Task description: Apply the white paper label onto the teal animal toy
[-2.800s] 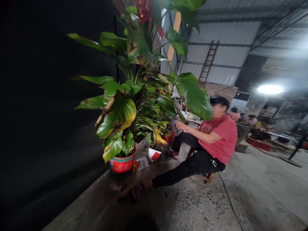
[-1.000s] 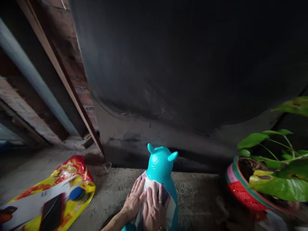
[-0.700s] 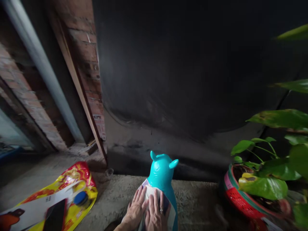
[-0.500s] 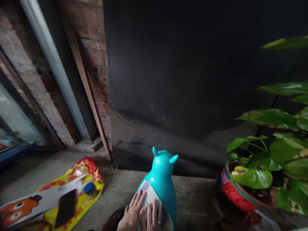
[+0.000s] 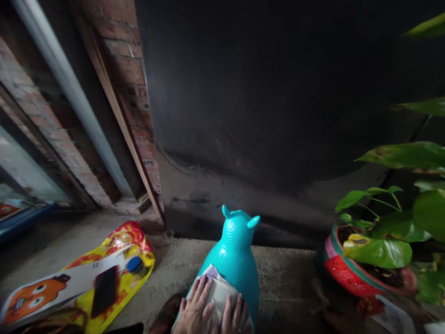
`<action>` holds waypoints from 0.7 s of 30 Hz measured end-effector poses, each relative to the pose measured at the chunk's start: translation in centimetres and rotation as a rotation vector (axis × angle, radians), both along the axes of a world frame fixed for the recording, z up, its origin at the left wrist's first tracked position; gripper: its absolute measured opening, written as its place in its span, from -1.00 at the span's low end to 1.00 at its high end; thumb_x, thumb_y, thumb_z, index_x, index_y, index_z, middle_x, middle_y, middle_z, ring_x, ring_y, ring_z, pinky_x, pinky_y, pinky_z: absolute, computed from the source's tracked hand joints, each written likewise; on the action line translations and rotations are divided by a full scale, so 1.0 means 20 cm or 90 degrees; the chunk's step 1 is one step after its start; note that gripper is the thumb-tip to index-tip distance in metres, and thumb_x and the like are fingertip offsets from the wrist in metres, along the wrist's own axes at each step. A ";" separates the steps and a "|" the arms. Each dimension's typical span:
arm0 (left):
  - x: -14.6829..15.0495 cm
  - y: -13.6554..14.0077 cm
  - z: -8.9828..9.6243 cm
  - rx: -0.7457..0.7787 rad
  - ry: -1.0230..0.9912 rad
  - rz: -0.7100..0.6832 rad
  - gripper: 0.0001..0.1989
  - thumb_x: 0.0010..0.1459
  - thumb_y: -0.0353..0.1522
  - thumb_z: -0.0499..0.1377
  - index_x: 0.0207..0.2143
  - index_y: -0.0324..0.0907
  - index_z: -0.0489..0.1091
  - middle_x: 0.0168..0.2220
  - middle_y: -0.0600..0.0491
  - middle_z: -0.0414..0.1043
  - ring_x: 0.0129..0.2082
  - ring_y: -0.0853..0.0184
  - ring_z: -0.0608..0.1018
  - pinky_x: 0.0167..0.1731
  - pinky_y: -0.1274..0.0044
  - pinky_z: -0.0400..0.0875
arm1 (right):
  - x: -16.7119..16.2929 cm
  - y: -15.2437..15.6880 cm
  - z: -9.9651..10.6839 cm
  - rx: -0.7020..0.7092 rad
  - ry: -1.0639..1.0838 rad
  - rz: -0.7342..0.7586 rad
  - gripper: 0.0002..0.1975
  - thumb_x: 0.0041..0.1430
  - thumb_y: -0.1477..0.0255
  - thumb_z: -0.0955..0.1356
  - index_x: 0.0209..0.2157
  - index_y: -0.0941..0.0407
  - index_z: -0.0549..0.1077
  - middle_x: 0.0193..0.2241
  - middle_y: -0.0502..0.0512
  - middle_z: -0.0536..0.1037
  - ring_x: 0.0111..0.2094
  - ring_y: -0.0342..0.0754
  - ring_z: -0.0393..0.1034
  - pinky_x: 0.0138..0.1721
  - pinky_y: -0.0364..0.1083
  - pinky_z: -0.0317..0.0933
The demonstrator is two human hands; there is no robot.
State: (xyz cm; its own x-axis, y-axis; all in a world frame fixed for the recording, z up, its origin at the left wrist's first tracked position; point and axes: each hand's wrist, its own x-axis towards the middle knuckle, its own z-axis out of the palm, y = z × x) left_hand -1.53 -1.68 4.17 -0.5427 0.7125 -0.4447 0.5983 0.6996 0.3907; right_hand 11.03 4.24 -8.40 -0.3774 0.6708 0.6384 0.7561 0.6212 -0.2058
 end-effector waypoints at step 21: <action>-0.13 0.27 0.04 0.034 -0.002 0.013 -0.38 0.27 -0.12 -0.25 0.36 0.05 -0.25 0.43 0.16 -0.40 0.42 0.17 -0.21 0.28 -0.08 -0.03 | -0.12 0.43 0.14 0.018 -0.155 0.080 -0.44 0.23 0.22 0.24 0.24 0.09 0.25 0.29 0.24 0.14 0.26 0.23 0.15 0.06 0.20 0.30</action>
State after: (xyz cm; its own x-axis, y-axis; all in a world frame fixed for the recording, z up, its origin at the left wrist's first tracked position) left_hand -4.12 3.67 4.96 -0.5561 0.7239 -0.4083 0.5823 0.6899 0.4301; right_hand 8.62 12.82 -5.57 -0.6014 0.5924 0.5360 0.6980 0.7160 -0.0083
